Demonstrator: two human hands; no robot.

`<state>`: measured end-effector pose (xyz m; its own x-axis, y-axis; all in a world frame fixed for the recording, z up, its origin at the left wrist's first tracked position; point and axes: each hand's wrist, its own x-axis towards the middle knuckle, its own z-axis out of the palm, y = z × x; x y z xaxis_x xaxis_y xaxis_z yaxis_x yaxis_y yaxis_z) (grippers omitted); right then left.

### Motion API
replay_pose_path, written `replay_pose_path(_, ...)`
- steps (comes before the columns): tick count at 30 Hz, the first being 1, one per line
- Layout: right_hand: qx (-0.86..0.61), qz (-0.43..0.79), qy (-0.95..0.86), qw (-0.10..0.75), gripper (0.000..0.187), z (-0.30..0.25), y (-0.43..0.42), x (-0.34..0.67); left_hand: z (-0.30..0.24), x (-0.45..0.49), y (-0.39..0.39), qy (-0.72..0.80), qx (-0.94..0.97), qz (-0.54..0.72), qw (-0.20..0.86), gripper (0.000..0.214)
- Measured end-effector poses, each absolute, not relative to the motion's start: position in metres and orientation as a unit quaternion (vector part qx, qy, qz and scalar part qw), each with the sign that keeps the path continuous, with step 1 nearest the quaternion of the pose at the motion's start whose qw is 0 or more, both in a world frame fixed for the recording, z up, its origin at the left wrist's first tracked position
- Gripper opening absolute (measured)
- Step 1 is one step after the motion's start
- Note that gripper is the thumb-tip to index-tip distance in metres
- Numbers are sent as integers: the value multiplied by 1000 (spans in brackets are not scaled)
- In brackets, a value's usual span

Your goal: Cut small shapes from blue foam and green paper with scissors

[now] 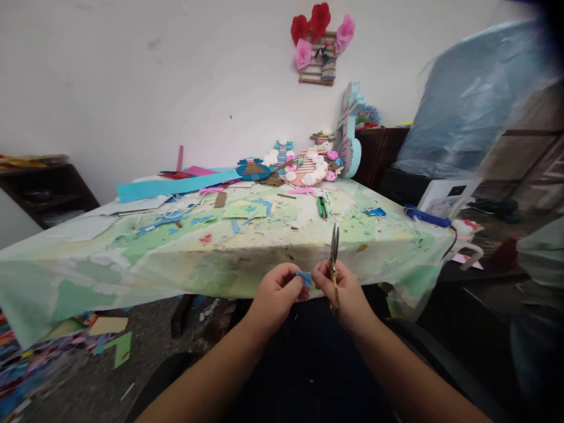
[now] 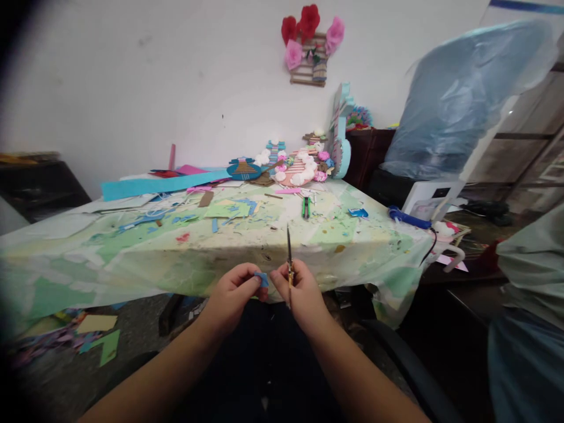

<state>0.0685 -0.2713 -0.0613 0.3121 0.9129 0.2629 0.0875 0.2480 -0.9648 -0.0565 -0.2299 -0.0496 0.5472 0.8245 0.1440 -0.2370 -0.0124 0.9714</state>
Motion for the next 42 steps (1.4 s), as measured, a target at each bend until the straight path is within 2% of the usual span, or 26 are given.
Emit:
replay_pose_path(4,-592,292,-538,524,25,-81,-285,79,-50,-55,-227,234,470,460,716,12)
replay_pose_path(11,-623,235,-620,416,27,-109,-296,63,-54,-51,-220,219,391,504,739,19)
replay_pose_path(20,-627,201,-603,450,24,-108,-289,54,-67,-48,-227,246,497,477,682,12)
replay_pose_path(24,-627,190,-601,458,22,-109,-290,56,-70,-47,-229,253,507,440,697,12)
replay_pose_path(36,-685,145,-596,393,22,-101,-295,62,-63,-49,-228,281,626,387,616,17)
replay_pose_path(42,-691,149,-589,392,25,-102,-293,63,-71,-43,-229,283,567,414,654,13)
